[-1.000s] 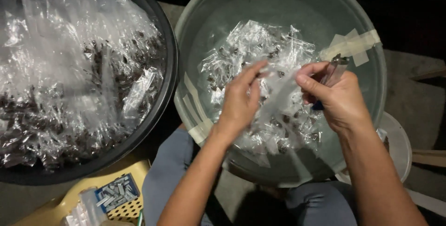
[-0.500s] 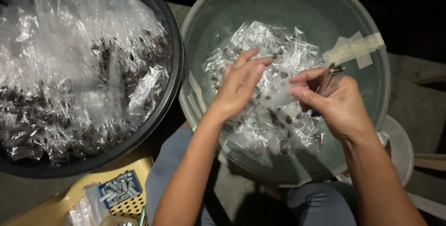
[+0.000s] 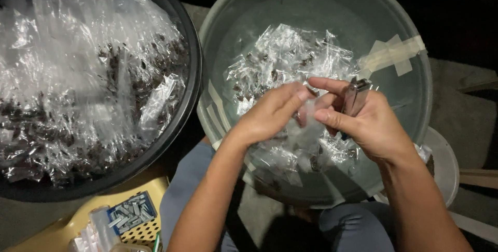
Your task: Manually sealing small plastic bags containing dark material using a lighter and sorting them into a basin.
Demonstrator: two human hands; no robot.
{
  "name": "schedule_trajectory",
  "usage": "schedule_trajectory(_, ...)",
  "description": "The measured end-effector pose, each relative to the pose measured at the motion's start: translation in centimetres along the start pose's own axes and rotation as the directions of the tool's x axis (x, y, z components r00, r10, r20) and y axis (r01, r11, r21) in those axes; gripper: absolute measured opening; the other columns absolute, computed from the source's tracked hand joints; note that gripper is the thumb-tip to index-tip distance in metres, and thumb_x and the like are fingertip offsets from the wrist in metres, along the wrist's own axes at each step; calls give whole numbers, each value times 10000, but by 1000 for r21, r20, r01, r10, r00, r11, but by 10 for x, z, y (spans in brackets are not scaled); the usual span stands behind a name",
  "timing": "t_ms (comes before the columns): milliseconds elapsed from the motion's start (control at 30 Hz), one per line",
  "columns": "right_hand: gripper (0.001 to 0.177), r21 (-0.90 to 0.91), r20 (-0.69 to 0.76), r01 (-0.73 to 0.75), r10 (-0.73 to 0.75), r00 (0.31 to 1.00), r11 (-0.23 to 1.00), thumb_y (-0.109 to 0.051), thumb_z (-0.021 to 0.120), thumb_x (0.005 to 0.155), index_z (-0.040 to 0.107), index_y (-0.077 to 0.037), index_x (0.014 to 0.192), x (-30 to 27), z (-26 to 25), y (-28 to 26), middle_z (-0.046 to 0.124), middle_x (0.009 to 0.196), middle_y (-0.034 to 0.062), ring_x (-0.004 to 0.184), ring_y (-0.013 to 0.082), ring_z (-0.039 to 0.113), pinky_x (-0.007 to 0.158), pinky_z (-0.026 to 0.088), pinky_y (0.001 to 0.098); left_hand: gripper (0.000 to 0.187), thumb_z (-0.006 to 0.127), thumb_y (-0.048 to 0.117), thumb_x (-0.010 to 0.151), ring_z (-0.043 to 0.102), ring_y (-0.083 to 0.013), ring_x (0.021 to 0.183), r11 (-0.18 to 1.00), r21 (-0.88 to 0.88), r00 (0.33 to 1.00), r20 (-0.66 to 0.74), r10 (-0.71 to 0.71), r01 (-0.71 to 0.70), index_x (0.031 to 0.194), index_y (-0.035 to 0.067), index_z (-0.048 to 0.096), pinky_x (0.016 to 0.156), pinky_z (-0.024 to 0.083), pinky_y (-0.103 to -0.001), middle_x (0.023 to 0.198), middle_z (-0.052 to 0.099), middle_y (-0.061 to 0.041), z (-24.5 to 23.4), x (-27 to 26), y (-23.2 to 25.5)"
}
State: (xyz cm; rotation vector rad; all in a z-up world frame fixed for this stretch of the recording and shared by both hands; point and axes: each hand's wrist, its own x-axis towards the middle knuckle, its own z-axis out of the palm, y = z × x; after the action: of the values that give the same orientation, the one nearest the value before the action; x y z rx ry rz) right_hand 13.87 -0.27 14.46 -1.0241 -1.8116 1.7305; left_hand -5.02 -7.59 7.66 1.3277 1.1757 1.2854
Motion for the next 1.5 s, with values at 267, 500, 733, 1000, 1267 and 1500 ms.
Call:
schedule_trajectory(267, 182, -32, -33, -58, 57, 998, 998, 25, 778, 818, 773, 82, 990, 2, -3, 8, 718, 763, 116, 613, 123, 566, 550, 425, 215, 360, 436, 235, 1001, 717, -282, 932, 929, 366, 981, 157, -117, 52, 1178, 17, 662, 823, 591, -429, 1095, 720, -159, 6, -9, 9)
schedule_trajectory(500, 82, 40, -64, 11, -9, 998, 999, 26, 782, 812, 724, -7, 859, 8, -2, 13, 712, 870, 85, 602, 115, 566, 524, 439, 224, 631, 484, 363, 986, 729, -332, 1084, 998, -14, 975, 215, 55, -53, 1544, 102, 345, 855, 641, -419, 1429, 589, -236, 8, -15, -23)
schedule_trajectory(733, 237, 157, -254, 170, -126, 959, 973, -21, 835, 841, 673, 38, 1004, 25, -6, 35, 554, 740, 103, 504, 140, 510, 387, 457, 275, 450, 365, 381, 1144, 571, -136, 524, 927, -375, 999, -38, -36, 19, 1016, 47, 640, 531, 479, -251, 594, 589, -39, 68, -18, -64)
schedule_trajectory(1000, 391, 296, -325, -83, 182, 928, 951, 18, 661, 898, 584, 104, 1272, 28, 33, 43, 559, 915, 196, 758, 207, 573, 476, 442, 290, 402, 365, 238, 1128, 585, -135, 576, 909, -305, 923, -170, -346, 284, 1325, -49, 564, 478, 537, -236, 837, 714, -153, 63, -13, -47)
schedule_trajectory(1267, 565, 280, -448, 68, 68, 891, 958, -526, 642, 999, 684, 2, 804, 49, 37, 49, 630, 714, 118, 646, 208, 661, 602, 584, 325, 440, 368, 387, 1105, 710, -305, 639, 971, 162, 979, -134, -154, 175, 901, 106, 639, 638, 555, -407, 608, 701, -68, 55, -27, -37)
schedule_trajectory(1500, 529, 96, -680, 159, -52, 732, 983, -395, 854, 957, 598, -20, 684, 88, -11, 93, 555, 507, 112, 383, 202, 602, 367, 553, 370, 305, 582, 270, 1051, 540, -159, 527, 957, -241, 981, -67, -184, 163, 845, 46, 588, 492, 457, -296, 535, 550, -43, 56, -66, -31)
